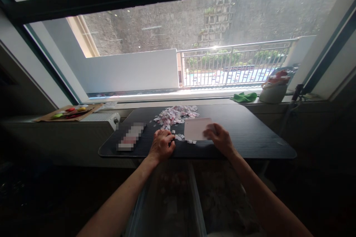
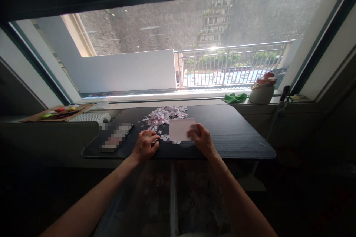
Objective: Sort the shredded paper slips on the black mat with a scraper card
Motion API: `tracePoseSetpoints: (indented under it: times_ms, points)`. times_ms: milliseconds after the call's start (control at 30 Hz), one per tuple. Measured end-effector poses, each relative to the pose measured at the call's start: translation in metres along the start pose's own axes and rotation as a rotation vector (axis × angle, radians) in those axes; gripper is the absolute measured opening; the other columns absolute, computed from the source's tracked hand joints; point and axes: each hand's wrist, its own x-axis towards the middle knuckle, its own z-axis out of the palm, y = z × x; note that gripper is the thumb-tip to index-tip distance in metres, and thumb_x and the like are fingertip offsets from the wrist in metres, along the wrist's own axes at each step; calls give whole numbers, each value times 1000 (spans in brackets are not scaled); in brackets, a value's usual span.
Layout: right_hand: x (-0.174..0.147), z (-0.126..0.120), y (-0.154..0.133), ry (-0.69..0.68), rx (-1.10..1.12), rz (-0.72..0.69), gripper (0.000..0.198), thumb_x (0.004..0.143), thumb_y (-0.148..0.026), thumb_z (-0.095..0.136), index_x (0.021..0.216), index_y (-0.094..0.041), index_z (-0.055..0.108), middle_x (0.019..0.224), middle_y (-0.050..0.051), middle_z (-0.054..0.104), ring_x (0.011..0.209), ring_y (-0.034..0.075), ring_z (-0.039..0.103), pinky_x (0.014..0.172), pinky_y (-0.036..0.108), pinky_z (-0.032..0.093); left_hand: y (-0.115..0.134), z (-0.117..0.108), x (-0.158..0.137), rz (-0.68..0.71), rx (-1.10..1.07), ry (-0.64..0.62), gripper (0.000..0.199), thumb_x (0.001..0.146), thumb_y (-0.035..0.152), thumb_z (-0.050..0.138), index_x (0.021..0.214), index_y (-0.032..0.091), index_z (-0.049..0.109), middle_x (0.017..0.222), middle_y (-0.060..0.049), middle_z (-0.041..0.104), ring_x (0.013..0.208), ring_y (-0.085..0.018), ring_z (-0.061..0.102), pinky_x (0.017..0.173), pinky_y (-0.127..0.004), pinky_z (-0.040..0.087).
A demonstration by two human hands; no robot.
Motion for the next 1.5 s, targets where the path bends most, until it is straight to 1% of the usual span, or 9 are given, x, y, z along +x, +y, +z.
tracePoseSetpoints:
  times_ms: [200, 367, 500, 567, 733, 900, 1133, 1267, 1500]
  points:
    - [2, 0, 6, 0, 74, 11, 35, 66, -44, 68, 87, -18, 60, 76, 5, 71, 67, 20, 68, 61, 33, 57, -1, 1, 0, 11, 0, 8, 18, 77, 22, 51, 88, 20, 66, 96, -6, 60, 96, -23, 52, 99, -47, 34]
    - [1, 0, 3, -185, 142, 61, 38, 67, -45, 69, 91, -17, 61, 78, 5, 72, 69, 20, 69, 62, 33, 57, -1, 0, 0, 10, -2, 14, 19, 78, 22, 49, 86, 20, 66, 92, -6, 60, 95, -22, 52, 98, -47, 34]
    - [3, -1, 1, -13, 134, 52, 39, 63, -46, 72, 87, -17, 61, 78, 5, 71, 69, 19, 68, 66, 33, 57, -2, 0, -1, 12, -7, 9, 20, 78, 22, 50, 88, 19, 66, 96, -7, 60, 97, -23, 52, 99, -47, 33]
    - [4, 1, 2, 20, 135, 45, 41, 61, -47, 72, 87, -17, 62, 78, 5, 71, 69, 20, 68, 66, 34, 57, -2, -1, -1, 19, -13, 5, 21, 78, 22, 51, 91, 20, 67, 97, -7, 60, 98, -23, 51, 100, -47, 33]
    - [2, 2, 0, -31, 120, 54, 37, 64, -43, 69, 90, -17, 62, 77, 6, 71, 69, 20, 68, 62, 33, 57, -3, -1, -1, 58, -37, -34, 25, 79, 24, 52, 98, 24, 68, 101, -6, 58, 103, -23, 50, 101, -48, 31]
    - [1, -2, -1, 81, -24, 32, 27, 67, -35, 63, 88, -16, 62, 72, 4, 69, 63, 18, 65, 57, 30, 54, -4, 0, -1, 87, -54, -48, 22, 80, 26, 52, 92, 26, 70, 104, -5, 58, 106, -23, 48, 101, -48, 30]
    - [9, 6, 2, 17, -14, 29, 29, 66, -36, 61, 87, -17, 61, 74, 4, 67, 64, 18, 63, 57, 30, 54, -3, -1, -1, 83, -59, -32, 24, 80, 27, 52, 96, 22, 69, 103, -6, 59, 107, -24, 48, 100, -47, 32]
    - [8, 6, -1, 77, -118, 33, 23, 66, -29, 55, 85, -16, 62, 70, 2, 65, 60, 16, 59, 54, 27, 50, -3, 0, -1, 74, -60, -22, 22, 80, 27, 52, 93, 23, 70, 101, -5, 59, 106, -24, 48, 100, -47, 32]
    - [11, 24, 4, 70, -70, -4, 27, 70, -34, 56, 91, -17, 60, 77, 4, 68, 68, 18, 62, 65, 33, 53, -3, 0, -1, 82, -57, -59, 23, 80, 27, 53, 94, 26, 71, 104, -6, 59, 108, -24, 48, 102, -48, 31]
